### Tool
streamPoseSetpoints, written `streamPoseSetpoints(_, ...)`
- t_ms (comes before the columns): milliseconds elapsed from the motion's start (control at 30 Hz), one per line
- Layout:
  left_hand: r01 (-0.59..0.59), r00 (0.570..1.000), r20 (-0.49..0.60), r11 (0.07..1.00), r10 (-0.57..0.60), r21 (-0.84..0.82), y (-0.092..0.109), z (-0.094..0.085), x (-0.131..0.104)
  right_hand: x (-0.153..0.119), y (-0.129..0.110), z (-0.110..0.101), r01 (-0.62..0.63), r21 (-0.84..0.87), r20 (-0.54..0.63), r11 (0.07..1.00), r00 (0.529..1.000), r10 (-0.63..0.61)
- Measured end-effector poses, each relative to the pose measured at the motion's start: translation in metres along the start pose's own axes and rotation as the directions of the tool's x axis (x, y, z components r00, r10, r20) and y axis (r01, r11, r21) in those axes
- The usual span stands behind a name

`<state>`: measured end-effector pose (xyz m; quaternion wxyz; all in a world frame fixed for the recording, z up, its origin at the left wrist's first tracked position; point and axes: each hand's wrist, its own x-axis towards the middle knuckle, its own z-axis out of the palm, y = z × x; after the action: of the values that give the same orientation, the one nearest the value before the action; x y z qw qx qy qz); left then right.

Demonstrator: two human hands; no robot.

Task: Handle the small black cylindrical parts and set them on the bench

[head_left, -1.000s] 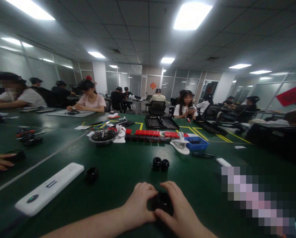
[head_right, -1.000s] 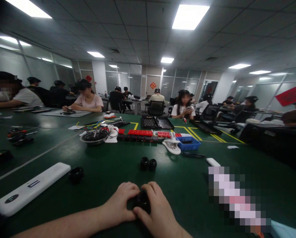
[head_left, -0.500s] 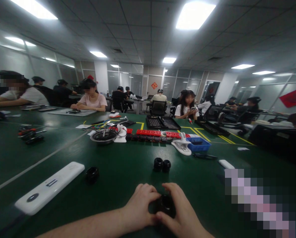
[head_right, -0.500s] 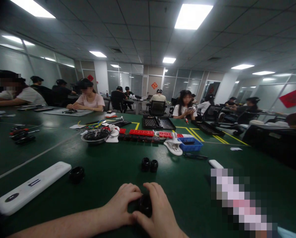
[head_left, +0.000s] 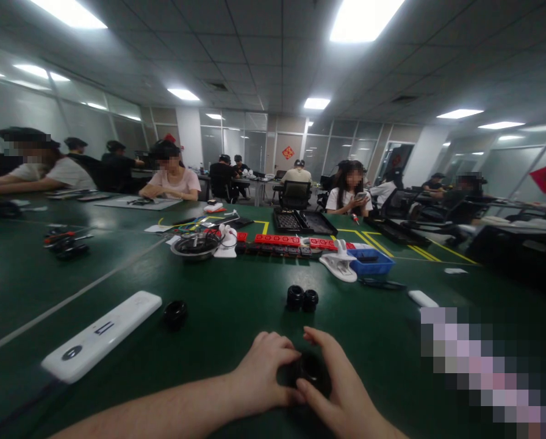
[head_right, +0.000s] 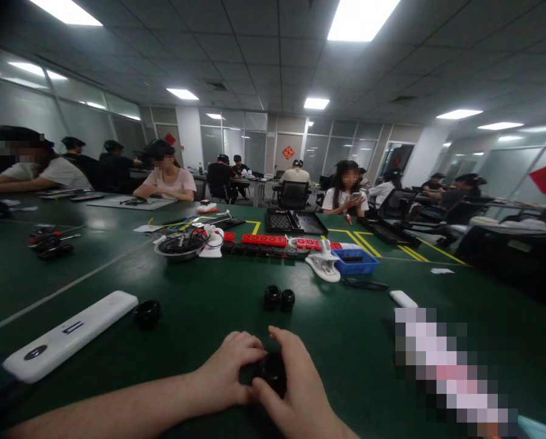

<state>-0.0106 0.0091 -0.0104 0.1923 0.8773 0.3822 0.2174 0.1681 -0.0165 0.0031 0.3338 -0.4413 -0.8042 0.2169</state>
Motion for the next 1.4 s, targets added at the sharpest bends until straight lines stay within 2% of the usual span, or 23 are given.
streamPoseSetpoints(167, 0.011, 0.999, 0.031, 1.0, -0.011, 0.02, 0.0044, -0.0035, 0.0017, 0.0019, 0.0005, 0.0012, -0.122, 0.008, -0.023, 0.992, 0.992, 0.122)
streamPoseSetpoints(267, 0.028, 0.999, 0.031, 0.999, -0.029, 0.018, 0.0049, -0.0034, 0.0015, -0.0008, 0.002, 0.0018, -0.057, 0.029, -0.031, 0.998, 0.998, 0.057)
streamPoseSetpoints(367, 0.032, 0.999, 0.028, 0.999, -0.033, 0.02, 0.0036, -0.0022, 0.0006, -0.0034, 0.0017, 0.0007, 0.041, 0.032, 0.004, 0.999, 0.999, -0.041)
streamPoseSetpoints(433, 0.031, 0.999, 0.026, 0.999, -0.032, 0.027, 0.0031, -0.0016, 0.0, -0.0034, 0.0004, -0.0001, 0.061, 0.014, 0.021, 0.998, 0.998, -0.062)
streamPoseSetpoints(667, 0.025, 0.999, 0.022, 0.999, -0.026, 0.033, 0.0044, -0.0002, -0.0003, 0.0012, 0.0005, 0.0013, -0.13, -0.011, -0.011, 0.991, 0.991, 0.13)
streamPoseSetpoints(867, 0.031, 0.999, 0.017, 0.998, -0.032, 0.05, 0.0031, -0.0005, -0.0001, -0.0036, 0.0031, -0.0004, 0.041, 0.025, 0.036, 0.999, 0.998, -0.041)
streamPoseSetpoints(967, 0.026, 0.999, 0.029, 0.998, -0.027, 0.053, 0.0033, -0.0021, -0.0002, -0.003, 0.0022, -0.0011, 0.032, 0.022, 0.059, 0.999, 0.998, -0.033)
streamPoseSetpoints(1200, 0.044, 0.998, 0.05, 0.998, -0.046, 0.041, 0.007, -0.0046, 0.0004, 0.002, 0.0016, -0.0016, -0.095, -0.008, -0.021, 0.995, 0.995, 0.095)
streamPoseSetpoints(1400, 0.029, 0.999, 0.028, 0.999, -0.03, 0.045, 0.0043, -0.0012, 0.0009, -0.0024, 0.0017, -0.0026, 0.043, 0.023, -0.014, 0.999, 0.999, -0.042)
